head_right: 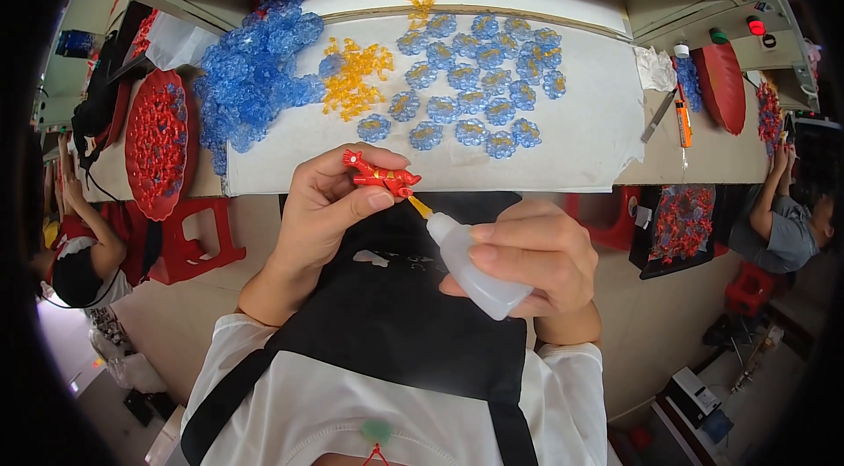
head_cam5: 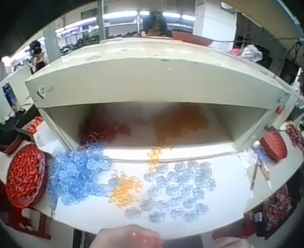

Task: The person assembles toy figurines by applying glue from a squeeze bottle onto plastic figurine parts, attaching them to plastic bases, and placing the assembled pieces into a tray.

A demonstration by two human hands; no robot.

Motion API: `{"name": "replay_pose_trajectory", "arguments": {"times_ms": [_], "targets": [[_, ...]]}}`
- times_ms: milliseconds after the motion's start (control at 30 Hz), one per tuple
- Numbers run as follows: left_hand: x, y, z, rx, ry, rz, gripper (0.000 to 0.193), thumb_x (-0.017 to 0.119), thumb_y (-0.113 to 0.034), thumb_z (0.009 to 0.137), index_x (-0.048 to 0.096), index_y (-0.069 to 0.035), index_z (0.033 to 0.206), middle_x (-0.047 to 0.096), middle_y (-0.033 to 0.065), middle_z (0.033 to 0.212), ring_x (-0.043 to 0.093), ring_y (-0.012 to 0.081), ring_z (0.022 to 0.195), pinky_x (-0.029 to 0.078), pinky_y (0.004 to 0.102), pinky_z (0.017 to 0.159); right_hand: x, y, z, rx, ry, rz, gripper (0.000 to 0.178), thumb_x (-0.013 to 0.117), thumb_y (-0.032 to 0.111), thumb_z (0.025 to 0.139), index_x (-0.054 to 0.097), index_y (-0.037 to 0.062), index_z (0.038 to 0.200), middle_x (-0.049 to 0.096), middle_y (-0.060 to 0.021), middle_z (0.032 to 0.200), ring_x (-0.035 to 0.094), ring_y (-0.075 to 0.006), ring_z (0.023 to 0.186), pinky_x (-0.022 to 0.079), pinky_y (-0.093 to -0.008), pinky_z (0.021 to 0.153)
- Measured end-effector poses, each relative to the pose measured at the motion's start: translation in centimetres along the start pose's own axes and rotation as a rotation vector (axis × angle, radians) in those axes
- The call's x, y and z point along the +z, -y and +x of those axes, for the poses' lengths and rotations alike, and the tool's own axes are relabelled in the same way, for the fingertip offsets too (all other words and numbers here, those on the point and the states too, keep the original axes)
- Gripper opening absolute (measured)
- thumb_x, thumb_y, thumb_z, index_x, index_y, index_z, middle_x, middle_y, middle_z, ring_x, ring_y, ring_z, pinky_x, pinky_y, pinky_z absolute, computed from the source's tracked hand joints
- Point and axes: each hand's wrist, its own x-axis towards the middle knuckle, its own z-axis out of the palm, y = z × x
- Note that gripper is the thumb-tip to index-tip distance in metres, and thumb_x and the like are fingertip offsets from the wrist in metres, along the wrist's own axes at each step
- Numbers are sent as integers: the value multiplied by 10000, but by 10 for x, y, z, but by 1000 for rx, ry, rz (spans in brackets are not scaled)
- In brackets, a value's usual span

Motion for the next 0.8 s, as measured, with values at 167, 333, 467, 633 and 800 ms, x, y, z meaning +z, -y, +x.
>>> {"name": "replay_pose_trajectory", "arguments": {"times_ms": [167,333,467,633,800], "targets": [[1,2,1,-3,-44,-59,275,610,-27,744,545,24,1007,590,106,943,576,158,876,443,255,806,0,-1,0,-23,-14,5,427,764,263,609,496,71,879,505,-80,817,509,-160,627,423,-225,505],[-2,3,3,-88,-22,-130,296,609,-109,759,539,31,1010,597,125,878,583,174,776,465,276,732,-4,0,0,-16,-59,-8,431,754,273,624,487,73,895,497,-83,824,492,-155,609,418,-229,494],[-2,3,3,-109,-6,-201,242,562,-47,793,543,24,1024,597,81,853,568,125,771,456,243,730,-2,-3,-1,-18,-25,-33,428,755,268,621,490,74,895,502,-82,828,497,-156,616,421,-230,500],[0,5,3,-150,-24,-239,297,578,-103,782,516,41,1035,590,124,848,577,172,733,467,274,692,0,-4,-2,-2,-30,-35,432,785,189,567,518,66,884,539,-85,844,528,-179,640,444,-247,524],[-7,17,9,-215,16,-449,285,536,-113,818,505,33,1061,585,107,870,578,159,741,472,263,692,-5,-6,-3,-20,8,-109,396,755,202,623,491,67,885,517,-99,842,518,-172,633,440,-236,524]]}}
